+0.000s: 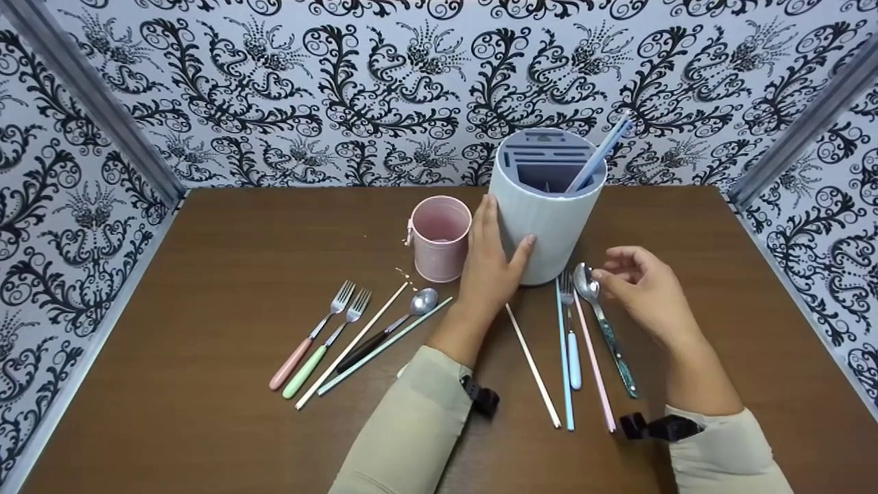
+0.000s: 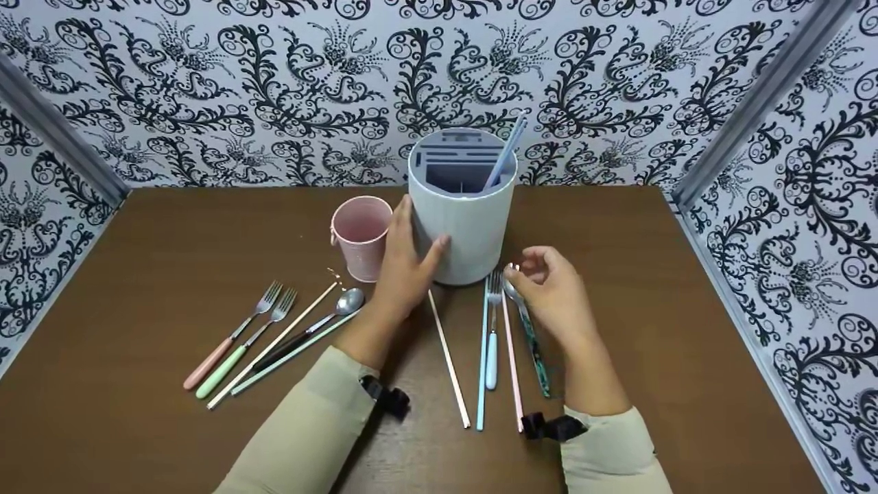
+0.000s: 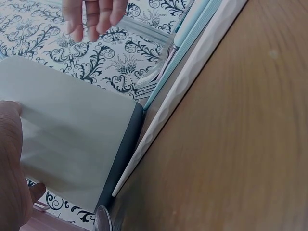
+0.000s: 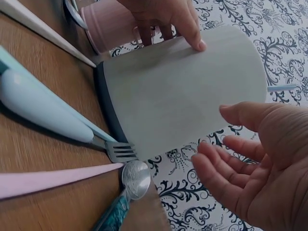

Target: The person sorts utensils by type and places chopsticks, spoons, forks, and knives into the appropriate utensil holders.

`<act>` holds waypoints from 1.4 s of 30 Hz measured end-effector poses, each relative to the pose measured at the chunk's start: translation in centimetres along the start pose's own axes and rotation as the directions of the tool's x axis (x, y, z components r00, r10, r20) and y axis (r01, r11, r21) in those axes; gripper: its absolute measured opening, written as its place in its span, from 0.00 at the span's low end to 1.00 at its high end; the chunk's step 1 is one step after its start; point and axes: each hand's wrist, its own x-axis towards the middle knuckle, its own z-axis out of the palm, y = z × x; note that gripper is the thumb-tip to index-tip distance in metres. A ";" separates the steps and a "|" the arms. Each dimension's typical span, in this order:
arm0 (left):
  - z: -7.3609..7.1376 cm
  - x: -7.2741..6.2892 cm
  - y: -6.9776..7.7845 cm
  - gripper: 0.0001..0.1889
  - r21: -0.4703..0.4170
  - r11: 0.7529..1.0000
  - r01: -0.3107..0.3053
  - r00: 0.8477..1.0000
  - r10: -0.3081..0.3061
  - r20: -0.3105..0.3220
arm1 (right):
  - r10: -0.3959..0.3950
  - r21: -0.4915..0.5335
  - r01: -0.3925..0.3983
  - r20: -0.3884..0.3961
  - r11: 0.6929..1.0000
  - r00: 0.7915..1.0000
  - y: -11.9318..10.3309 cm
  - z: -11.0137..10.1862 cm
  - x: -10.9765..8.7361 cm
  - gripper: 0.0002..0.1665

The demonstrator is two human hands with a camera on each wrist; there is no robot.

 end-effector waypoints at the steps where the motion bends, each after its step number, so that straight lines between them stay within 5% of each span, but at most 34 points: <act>1: 0.0 0.0 0.0 0.45 0.000 1.000 0.002 1.000 -0.002 0.000 | 0.007 -0.020 -0.006 0.016 1.000 1.000 0.1 -0.1 0.0 0.30; 8: -0.1 0.0 0.0 0.45 0.000 1.000 0.001 1.000 -0.001 -0.003 | 0.047 -0.154 -0.028 0.121 0.988 0.992 0.8 -0.3 0.4 0.36; 21: 0.1 0.1 0.0 0.45 -0.001 1.000 0.008 1.000 -0.008 0.000 | 0.093 -0.261 -0.040 0.194 0.964 0.977 1.4 -0.3 0.4 0.38; 29: 0.1 0.2 -0.1 0.45 0.000 1.000 0.014 1.000 -0.014 -0.003 | 0.129 -0.354 -0.034 0.248 0.935 0.960 2.2 -0.1 0.6 0.32; 42: 0.2 0.1 0.0 0.45 -0.007 1.000 0.024 1.000 -0.024 0.009 | 0.207 -0.355 -0.092 0.301 0.930 0.931 3.4 0.6 0.4 0.21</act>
